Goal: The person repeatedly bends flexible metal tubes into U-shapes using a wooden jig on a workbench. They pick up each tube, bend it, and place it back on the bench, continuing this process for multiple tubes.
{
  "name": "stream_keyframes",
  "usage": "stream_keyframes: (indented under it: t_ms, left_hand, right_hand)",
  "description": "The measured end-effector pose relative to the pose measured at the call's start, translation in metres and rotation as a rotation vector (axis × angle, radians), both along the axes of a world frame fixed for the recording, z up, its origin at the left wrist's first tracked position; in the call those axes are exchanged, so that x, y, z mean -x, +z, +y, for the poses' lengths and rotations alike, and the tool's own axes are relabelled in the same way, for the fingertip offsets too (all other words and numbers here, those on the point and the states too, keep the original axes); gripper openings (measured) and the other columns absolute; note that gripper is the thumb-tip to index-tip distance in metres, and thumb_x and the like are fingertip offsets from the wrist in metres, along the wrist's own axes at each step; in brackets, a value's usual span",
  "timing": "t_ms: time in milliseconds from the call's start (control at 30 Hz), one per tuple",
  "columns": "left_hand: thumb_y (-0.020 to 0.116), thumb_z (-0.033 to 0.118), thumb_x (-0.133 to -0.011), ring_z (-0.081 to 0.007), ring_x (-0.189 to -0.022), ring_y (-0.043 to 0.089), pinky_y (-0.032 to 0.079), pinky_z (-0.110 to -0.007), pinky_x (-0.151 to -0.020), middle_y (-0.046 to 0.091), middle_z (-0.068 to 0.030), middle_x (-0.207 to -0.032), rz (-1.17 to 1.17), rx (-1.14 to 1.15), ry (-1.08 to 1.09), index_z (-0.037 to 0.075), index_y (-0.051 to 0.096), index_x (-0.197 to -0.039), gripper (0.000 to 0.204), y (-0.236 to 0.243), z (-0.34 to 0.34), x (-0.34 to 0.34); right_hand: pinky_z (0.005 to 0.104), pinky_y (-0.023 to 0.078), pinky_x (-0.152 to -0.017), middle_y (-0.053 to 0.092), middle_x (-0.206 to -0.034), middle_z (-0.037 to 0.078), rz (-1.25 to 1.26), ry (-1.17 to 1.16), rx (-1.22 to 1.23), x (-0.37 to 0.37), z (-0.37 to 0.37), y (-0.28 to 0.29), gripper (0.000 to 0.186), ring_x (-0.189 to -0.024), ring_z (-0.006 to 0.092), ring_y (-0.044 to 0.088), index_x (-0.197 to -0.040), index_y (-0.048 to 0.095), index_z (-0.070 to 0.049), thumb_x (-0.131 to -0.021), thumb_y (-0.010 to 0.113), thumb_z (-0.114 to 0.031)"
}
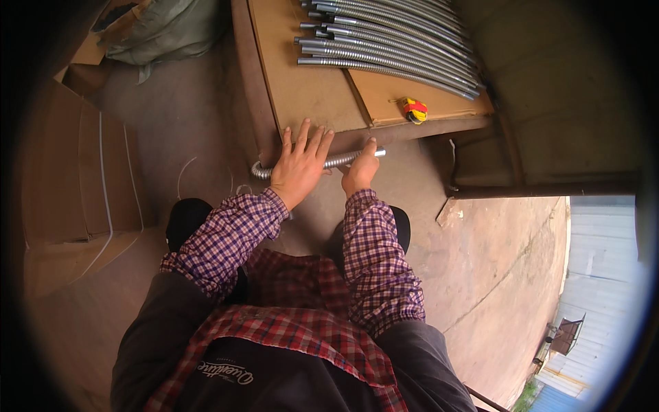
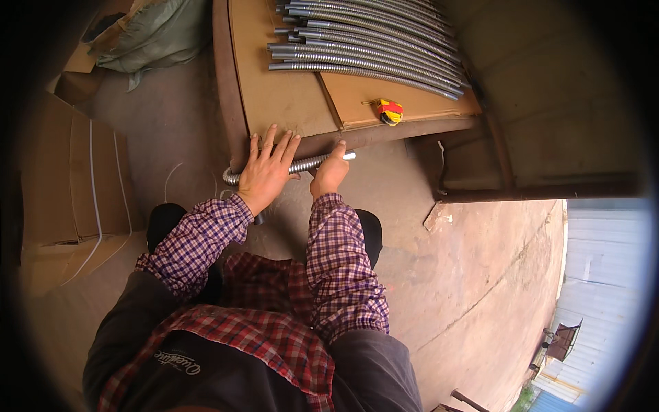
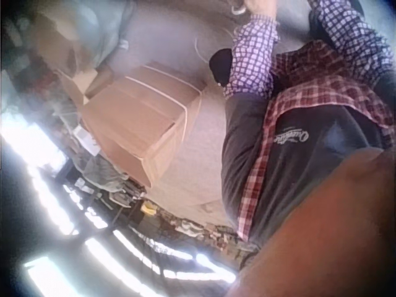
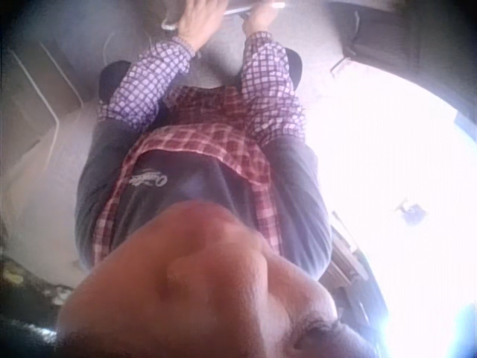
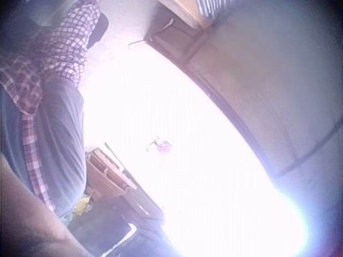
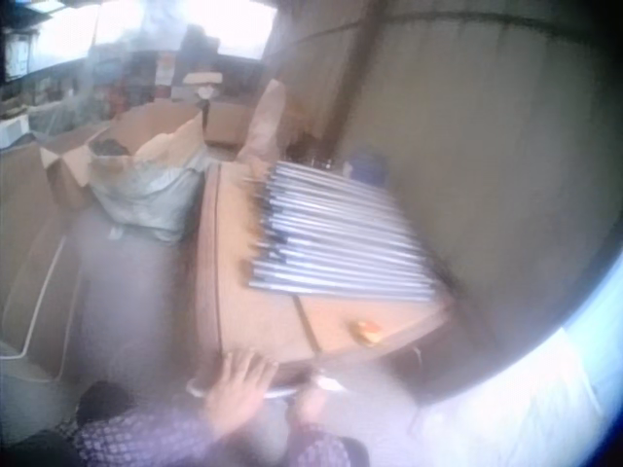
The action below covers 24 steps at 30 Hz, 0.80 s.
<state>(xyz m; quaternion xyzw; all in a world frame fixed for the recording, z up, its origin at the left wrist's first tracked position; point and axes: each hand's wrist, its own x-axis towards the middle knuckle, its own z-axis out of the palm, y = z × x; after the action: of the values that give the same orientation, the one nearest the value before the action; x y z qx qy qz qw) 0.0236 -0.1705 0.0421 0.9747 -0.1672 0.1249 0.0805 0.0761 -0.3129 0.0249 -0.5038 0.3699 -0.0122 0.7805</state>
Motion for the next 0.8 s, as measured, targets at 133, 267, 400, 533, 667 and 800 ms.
stream_keyframes:
  t_ms: [133,267,400,533,667,800]
  left_hand:
    - [0.075,0.049,-0.080,-0.0371,-0.150,0.025,0.027,-0.065,-0.116,0.043,-0.0090,-0.155,0.016,-0.057,0.025,0.008,0.037,-0.154,0.093,-0.003,-0.001,-0.002]
    - [0.074,0.049,-0.082,-0.0371,-0.150,0.025,0.028,-0.068,-0.114,0.041,-0.0089,-0.156,0.039,-0.090,0.056,0.008,0.037,-0.154,0.091,-0.003,-0.003,0.001]
    - [0.073,0.048,-0.084,-0.0372,-0.150,0.025,0.028,-0.068,-0.114,0.040,-0.0093,-0.157,0.053,-0.153,0.091,0.009,0.038,-0.154,0.088,-0.005,-0.002,-0.001]
    - [0.073,0.043,-0.085,-0.0359,-0.149,0.028,0.029,-0.067,-0.114,0.043,-0.0095,-0.154,0.029,-0.128,0.062,0.009,0.039,-0.153,0.084,-0.002,-0.006,0.000]
    - [0.076,0.026,-0.084,-0.0281,-0.136,0.045,0.042,-0.049,-0.107,0.057,-0.0074,-0.136,-0.084,-0.055,0.001,0.009,0.049,-0.142,0.065,0.004,0.014,0.003]
    - [0.073,0.022,-0.086,-0.0293,-0.094,0.069,0.054,-0.043,-0.074,0.070,-0.0082,-0.103,0.044,0.267,0.103,0.016,0.060,-0.120,0.037,0.011,0.053,0.028]
  right_hand:
    - [0.0483,0.055,-0.084,0.060,-0.121,0.013,-0.028,0.022,0.024,-0.005,0.001,-0.014,0.058,-0.104,0.0282,0.061,-0.129,0.055,0.001,-0.102,0.050,-0.050]
    - [0.0431,0.052,-0.090,0.060,-0.126,0.015,-0.152,-0.011,0.198,-0.014,0.004,-0.047,0.060,-0.107,0.0282,0.060,-0.133,0.054,0.003,-0.103,0.051,-0.048]
    - [0.0384,0.049,-0.089,0.063,-0.121,0.015,-0.176,-0.065,0.270,-0.010,0.015,-0.049,0.054,-0.102,0.0258,0.061,-0.130,0.055,0.006,-0.105,0.049,-0.042]
    - [0.0400,0.047,-0.088,0.066,-0.113,0.017,-0.103,-0.043,0.230,-0.019,0.006,-0.041,0.050,-0.098,0.0260,0.061,-0.125,0.055,0.010,-0.106,0.049,-0.036]
    - [0.0422,0.042,-0.104,0.055,-0.131,0.026,-0.208,-0.022,0.415,-0.004,0.012,-0.004,0.062,-0.119,0.0360,0.055,-0.141,0.041,0.013,-0.106,0.048,-0.038]
    - [0.0476,0.031,-0.116,0.032,-0.151,0.031,-0.592,0.047,0.876,0.047,0.031,0.055,0.075,-0.139,0.0428,0.036,-0.154,0.023,0.010,-0.106,0.048,-0.042]
